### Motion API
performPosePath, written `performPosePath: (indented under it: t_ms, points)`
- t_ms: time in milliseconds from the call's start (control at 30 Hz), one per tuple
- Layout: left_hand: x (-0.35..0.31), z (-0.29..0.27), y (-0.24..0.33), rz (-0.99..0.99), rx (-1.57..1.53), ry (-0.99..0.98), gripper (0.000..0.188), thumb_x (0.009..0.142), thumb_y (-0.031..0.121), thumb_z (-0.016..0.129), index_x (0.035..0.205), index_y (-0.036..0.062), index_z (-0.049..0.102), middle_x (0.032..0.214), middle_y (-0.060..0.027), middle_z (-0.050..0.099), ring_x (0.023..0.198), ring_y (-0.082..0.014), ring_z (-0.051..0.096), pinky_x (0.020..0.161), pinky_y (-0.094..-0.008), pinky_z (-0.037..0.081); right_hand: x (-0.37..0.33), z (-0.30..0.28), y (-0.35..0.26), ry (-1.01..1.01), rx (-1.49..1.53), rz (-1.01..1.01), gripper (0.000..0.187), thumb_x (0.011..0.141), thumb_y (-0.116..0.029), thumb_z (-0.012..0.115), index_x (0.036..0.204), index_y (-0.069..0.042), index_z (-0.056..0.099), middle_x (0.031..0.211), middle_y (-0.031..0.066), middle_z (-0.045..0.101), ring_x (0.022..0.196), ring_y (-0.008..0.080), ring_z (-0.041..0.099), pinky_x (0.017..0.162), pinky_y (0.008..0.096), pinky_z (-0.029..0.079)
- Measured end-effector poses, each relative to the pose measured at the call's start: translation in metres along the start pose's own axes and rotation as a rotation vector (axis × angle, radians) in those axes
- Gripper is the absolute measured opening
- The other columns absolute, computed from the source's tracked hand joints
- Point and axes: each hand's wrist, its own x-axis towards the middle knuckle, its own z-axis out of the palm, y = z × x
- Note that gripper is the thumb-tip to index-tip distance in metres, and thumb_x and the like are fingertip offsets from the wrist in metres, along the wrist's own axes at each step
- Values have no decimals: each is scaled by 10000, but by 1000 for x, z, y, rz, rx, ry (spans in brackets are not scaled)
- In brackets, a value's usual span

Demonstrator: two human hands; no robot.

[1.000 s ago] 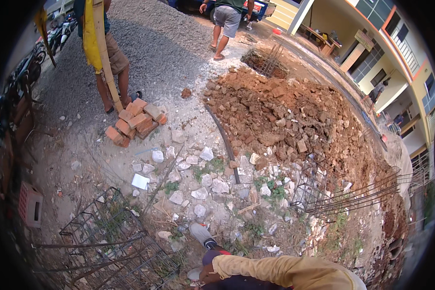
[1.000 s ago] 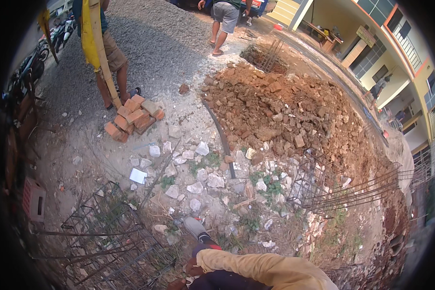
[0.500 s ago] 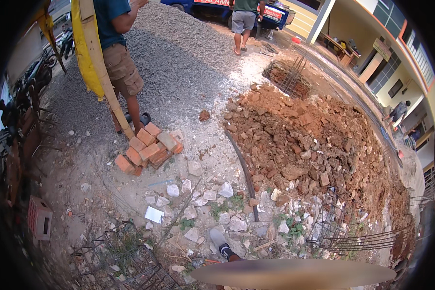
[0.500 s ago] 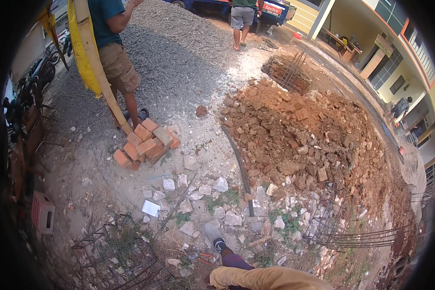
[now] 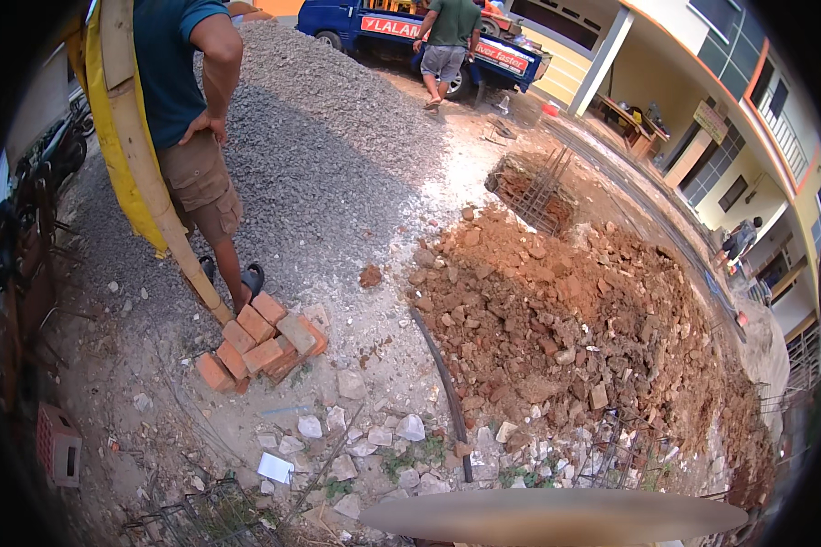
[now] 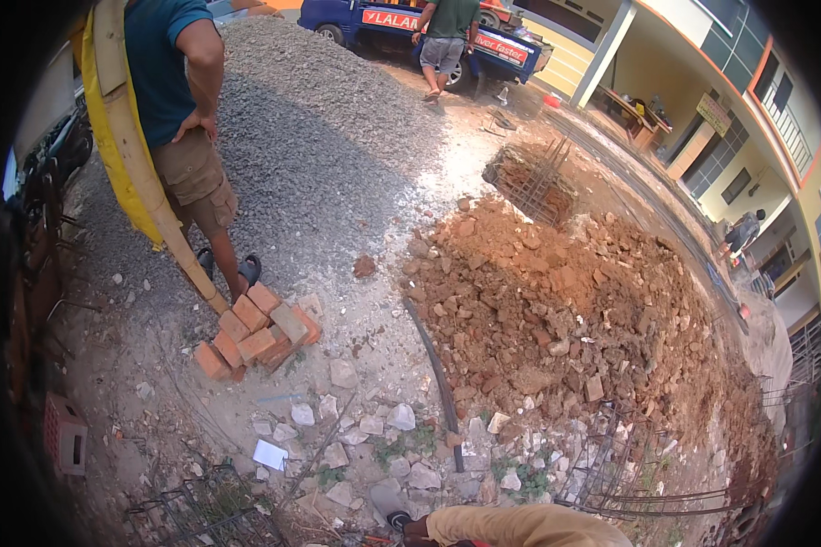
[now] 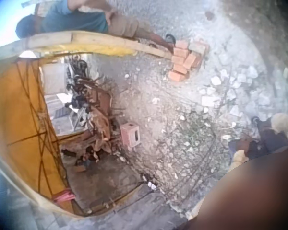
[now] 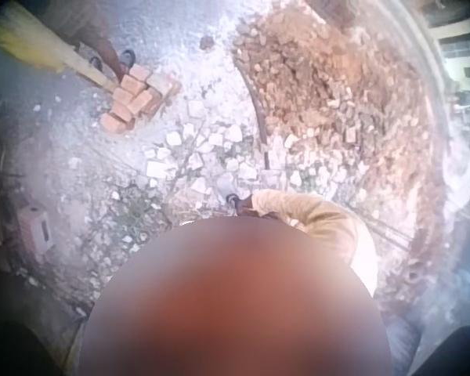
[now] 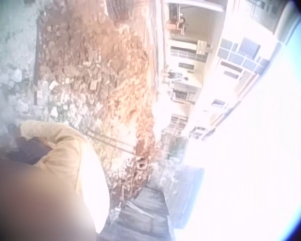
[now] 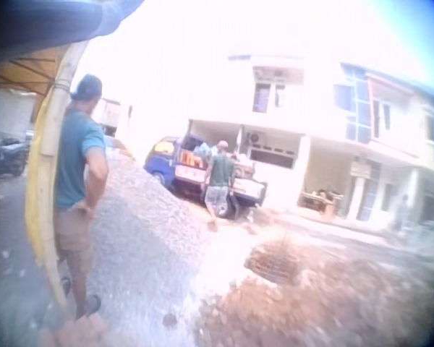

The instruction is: The person uses pliers to bend and secure wire ties at the intersections of a metal grid frame. They repeatedly position the wire, twist it with the pliers, and trim excess wire to fasten the frame sections together.

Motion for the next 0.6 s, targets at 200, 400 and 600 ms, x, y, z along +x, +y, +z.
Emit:
performPosePath:
  t_ms: [200,400,600]
  points:
    - [26,-11,1,51,-23,30,403,863,449,576,949,74,697,943,-197,669,915,-342,638,809,-446,483,4,-22,-7,-20,-3,23,275,918,-328,538,1007,-84,629,919,169,656,896,358,630,791,455,490]
    - [35,-14,-18,50,-65,43,413,861,456,579,943,68,698,946,-206,665,915,-335,641,808,-443,484,3,-40,-8,-66,-22,67,278,916,-331,538,1003,-82,624,914,170,654,897,359,629,787,457,488]
    - [40,-25,-54,73,-120,60,423,860,463,582,937,63,699,950,-216,660,915,-327,644,807,-439,485,20,-48,-19,-101,-60,113,281,914,-335,537,999,-79,620,909,170,652,898,361,628,783,459,487]
